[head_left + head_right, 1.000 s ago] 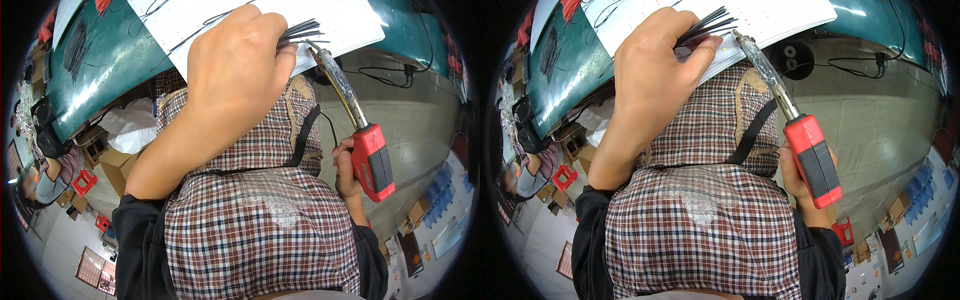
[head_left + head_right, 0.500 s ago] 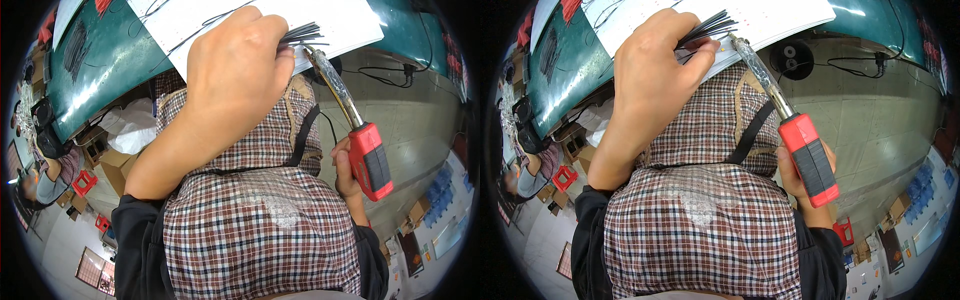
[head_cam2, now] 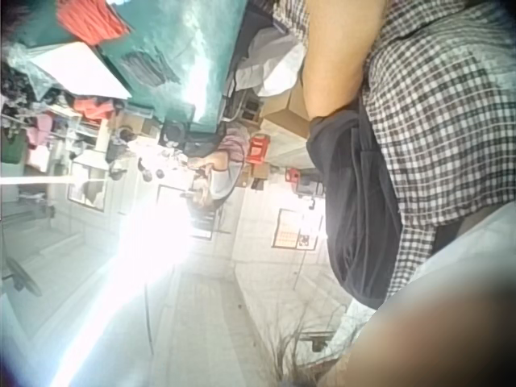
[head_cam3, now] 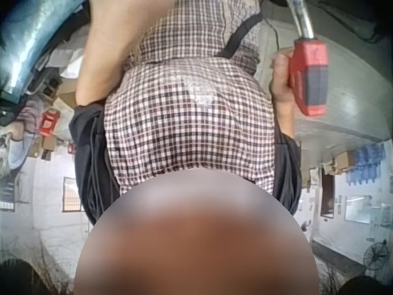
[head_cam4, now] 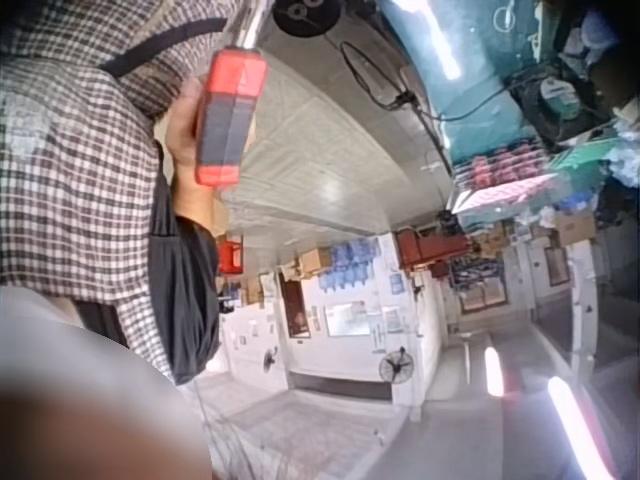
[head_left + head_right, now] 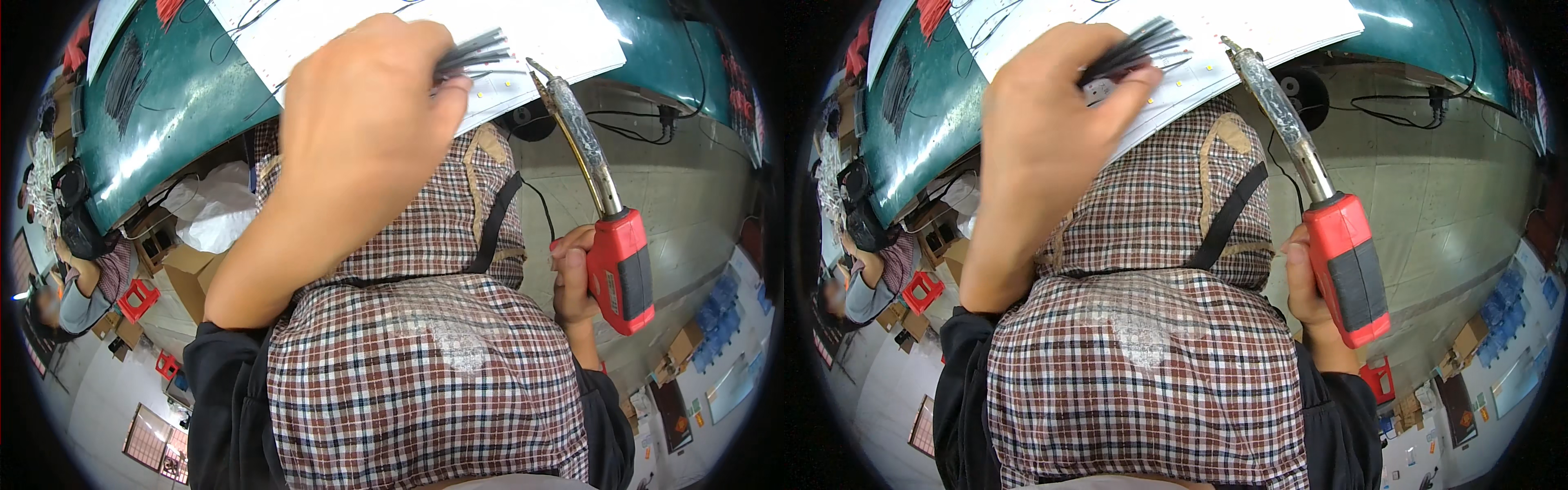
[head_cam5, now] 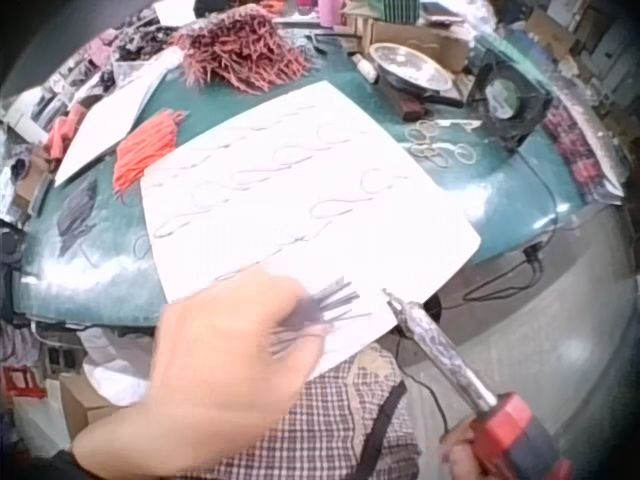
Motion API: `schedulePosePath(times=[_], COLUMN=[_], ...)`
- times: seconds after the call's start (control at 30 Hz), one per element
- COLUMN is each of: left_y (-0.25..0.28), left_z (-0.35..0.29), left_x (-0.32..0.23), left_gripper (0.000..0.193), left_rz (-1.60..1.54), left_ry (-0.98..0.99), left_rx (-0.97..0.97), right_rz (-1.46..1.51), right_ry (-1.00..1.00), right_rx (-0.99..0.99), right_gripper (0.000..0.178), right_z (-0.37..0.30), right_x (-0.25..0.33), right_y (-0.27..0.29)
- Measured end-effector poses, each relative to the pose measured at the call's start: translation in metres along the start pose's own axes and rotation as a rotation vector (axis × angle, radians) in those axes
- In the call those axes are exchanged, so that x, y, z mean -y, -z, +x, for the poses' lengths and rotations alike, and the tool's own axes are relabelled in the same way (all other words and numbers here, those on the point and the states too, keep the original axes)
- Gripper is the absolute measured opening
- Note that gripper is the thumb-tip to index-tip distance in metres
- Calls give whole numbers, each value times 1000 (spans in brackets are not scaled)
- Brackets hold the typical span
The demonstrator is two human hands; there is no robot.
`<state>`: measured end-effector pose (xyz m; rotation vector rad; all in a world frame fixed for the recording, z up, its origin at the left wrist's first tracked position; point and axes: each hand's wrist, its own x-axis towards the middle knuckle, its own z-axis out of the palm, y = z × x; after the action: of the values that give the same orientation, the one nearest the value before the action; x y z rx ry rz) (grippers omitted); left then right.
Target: Soldering electrical wires onto an LED panel at an assembly station.
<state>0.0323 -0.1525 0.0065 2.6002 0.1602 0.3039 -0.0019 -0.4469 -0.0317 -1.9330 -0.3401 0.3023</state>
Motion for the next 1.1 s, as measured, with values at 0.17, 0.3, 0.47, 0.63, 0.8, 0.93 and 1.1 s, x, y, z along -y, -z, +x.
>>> schedulePosePath(times=[0.17,0.3,0.47,0.63,0.8,0.93,1.1], left_y=[51,31,20,3,-24,-24,-25], left_z=[29,29,34,29,17,18,18], left_x=[-25,-21,-28,-21,-9,-8,-7], left_gripper=[16,18,17,19,21,21,22], left_rz=[-307,-816,-769,-357,-193,-172,-154], left_ry=[477,384,421,223,105,103,77], left_rx=[174,40,161,129,63,66,68], right_rz=[104,133,137,35,-155,-201,-218], right_ry=[-46,1,12,-54,-110,-59,-15], right_rx=[-82,-87,-89,-47,-18,43,16], right_gripper=[15,15,16,23,16,18,17], right_z=[6,8,8,0,-1,3,4], right_x=[4,3,2,0,-5,-7,-5], right_y=[-3,-1,0,-1,8,11,8])
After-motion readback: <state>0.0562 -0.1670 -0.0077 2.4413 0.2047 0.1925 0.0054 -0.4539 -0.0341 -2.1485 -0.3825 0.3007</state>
